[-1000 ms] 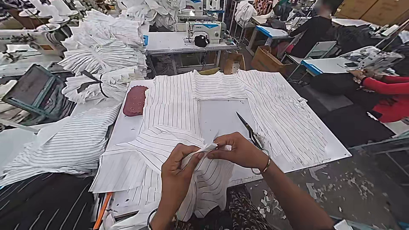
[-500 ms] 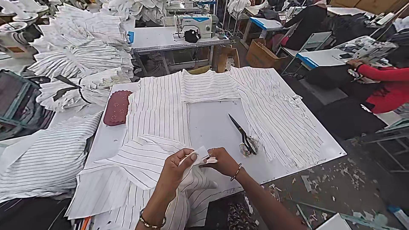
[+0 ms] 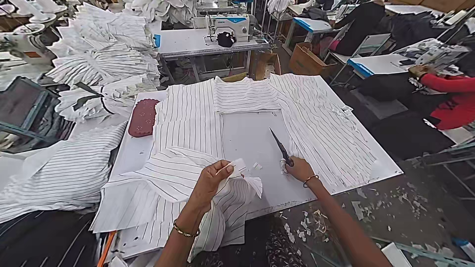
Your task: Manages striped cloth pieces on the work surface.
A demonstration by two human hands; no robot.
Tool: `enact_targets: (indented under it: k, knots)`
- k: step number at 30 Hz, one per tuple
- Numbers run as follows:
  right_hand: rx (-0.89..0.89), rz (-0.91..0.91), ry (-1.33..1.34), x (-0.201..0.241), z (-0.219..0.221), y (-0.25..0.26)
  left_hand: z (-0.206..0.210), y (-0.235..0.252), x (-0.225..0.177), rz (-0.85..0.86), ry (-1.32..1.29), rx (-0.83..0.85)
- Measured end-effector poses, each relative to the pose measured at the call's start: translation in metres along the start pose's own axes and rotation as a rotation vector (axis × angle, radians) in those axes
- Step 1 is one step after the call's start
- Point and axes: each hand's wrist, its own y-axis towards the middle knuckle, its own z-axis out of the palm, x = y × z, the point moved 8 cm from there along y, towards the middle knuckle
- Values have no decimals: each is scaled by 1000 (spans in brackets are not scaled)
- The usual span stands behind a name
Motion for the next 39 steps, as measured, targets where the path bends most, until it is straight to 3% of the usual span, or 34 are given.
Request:
enact_targets:
  k: [4, 7, 12, 16, 20, 28, 39]
  knots:
    - [310, -278, 755, 22, 16, -59, 0, -2, -7, 40, 23, 8]
    - [459, -417, 955, 41, 27, -128, -3, -2, -7, 46, 42, 3]
    - [600, -514, 691, 35, 39, -186, -5, -1, -14, 93, 84, -10]
    - [545, -533, 464, 48, 25, -190, 1, -6, -19, 126, 166, 19]
    - [494, -555, 326, 69, 16, -182, -2, -14, -24, 199, 278, -56]
    - [423, -591, 381, 84, 28, -176, -20, -21, -33, 235, 303, -243]
    - [432, -626, 569, 106, 37, -157, -12, 1, -27, 230, 316, -223]
